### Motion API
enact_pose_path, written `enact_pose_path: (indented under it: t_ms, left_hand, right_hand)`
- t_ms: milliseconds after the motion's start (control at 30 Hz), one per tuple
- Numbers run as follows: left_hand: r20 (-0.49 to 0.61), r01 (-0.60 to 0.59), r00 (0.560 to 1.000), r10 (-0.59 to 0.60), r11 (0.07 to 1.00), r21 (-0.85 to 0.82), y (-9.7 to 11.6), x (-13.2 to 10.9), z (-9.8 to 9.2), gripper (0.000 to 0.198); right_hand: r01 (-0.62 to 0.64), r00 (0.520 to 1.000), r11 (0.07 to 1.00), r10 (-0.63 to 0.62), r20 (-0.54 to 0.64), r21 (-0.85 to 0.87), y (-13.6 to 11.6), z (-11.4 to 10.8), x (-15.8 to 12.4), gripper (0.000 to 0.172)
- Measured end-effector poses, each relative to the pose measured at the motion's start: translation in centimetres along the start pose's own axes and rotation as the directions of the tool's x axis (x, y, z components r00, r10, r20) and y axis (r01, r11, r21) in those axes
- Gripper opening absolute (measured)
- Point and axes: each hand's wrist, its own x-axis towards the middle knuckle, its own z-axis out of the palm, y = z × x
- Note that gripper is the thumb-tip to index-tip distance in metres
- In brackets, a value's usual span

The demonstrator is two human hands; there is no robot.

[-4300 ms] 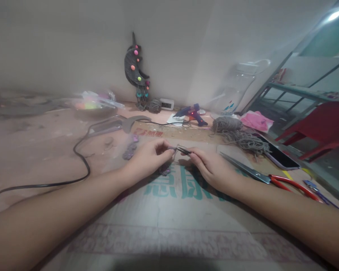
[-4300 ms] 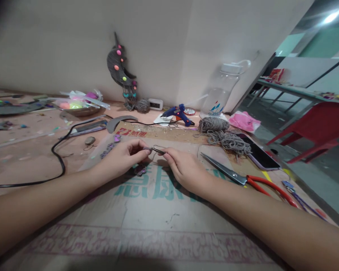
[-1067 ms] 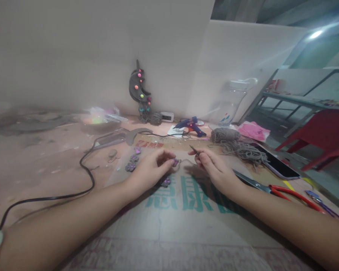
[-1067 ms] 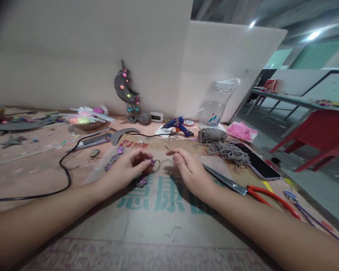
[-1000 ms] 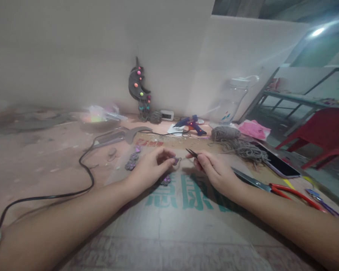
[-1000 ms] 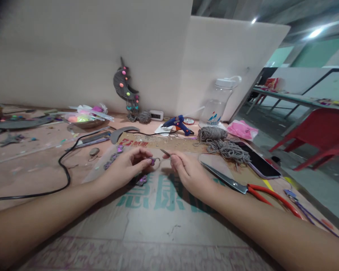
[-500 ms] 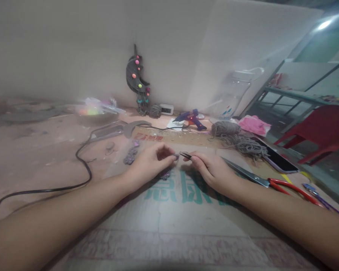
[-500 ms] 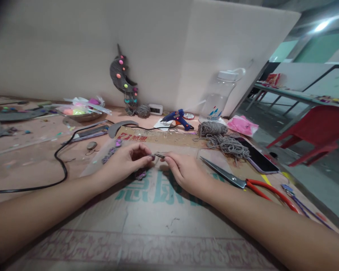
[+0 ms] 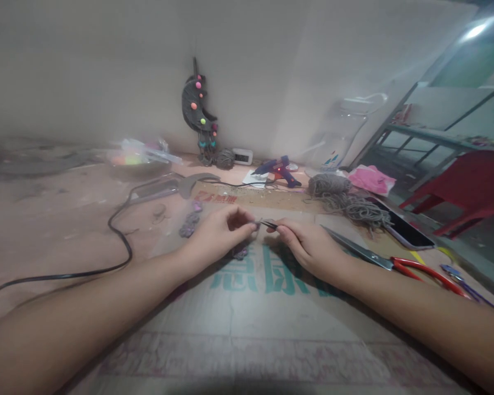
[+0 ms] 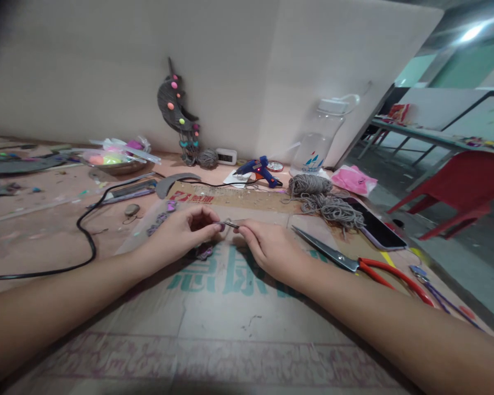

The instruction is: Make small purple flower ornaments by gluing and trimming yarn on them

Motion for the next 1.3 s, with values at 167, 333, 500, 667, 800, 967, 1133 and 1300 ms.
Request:
enact_pose_path:
  t_ms: [167, 333, 500, 667, 800, 967, 1133, 1300]
  left_hand:
    - [-0.002, -0.027, 1.000, 0.027, 1.000, 0.010, -0.6, 0.2, -0.1, 0.024]
    - [0.012, -0.004, 1.000, 0.005, 0.998, -0.059, -0.4, 0.1, -0.1, 0.021]
    - [0.071, -0.030, 0.997, 0.040, 0.989, -0.142, 0.1, -0.2, 0.0, 0.013]
    - [0.064, -0.041, 0.997, 0.047, 0.995, -0.094, -0.1, -0.2, 0.1, 0.012]
    - [0.036, -0.017, 0.999, 0.017, 1.000, -0.002, -0.5, -0.1, 0.0, 0.018]
    - [0.024, 0.001, 1.000, -0.001, 1.000, 0.000, -0.4, -0.2, 0.0, 0.029]
    - [0.035, -0.010, 0.999, 0.008, 0.999, 0.038, -0.1, -0.3, -0.1, 0.028]
    - [0.067, -0.073, 0.995, 0.069, 0.996, 0.057, 0.1, -0.3, 0.0, 0.025]
  right_hand:
    - [0.029, 0.993, 0.997, -0.020, -0.115, 0.078, -0.2, -0.3, -0.1, 0.040]
    - [-0.041, 0.956, 0.969, 0.109, -0.271, 0.246, -0.3, -0.6, 0.2, 0.025]
    - [-0.115, 0.953, 0.935, 0.200, -0.228, 0.337, -0.5, -0.4, 0.6, 0.019]
    - [-0.095, 0.936, 0.819, 0.268, -0.230, 0.566, -0.5, -1.2, 0.8, 0.029]
    - [-0.005, 0.856, 0.691, 0.377, -0.354, 0.722, 0.0, -2.6, 0.9, 0.029]
    - [-0.069, 0.924, 0.683, 0.319, -0.212, 0.727, 0.3, -2.5, 0.8, 0.040]
    - [-0.042, 0.938, 0.787, 0.242, -0.246, 0.615, 0.0, -2.1, 0.7, 0.036]
    - [-0.150, 0.967, 0.848, 0.232, -0.102, 0.508, -0.5, -1.7, 0.9, 0.022]
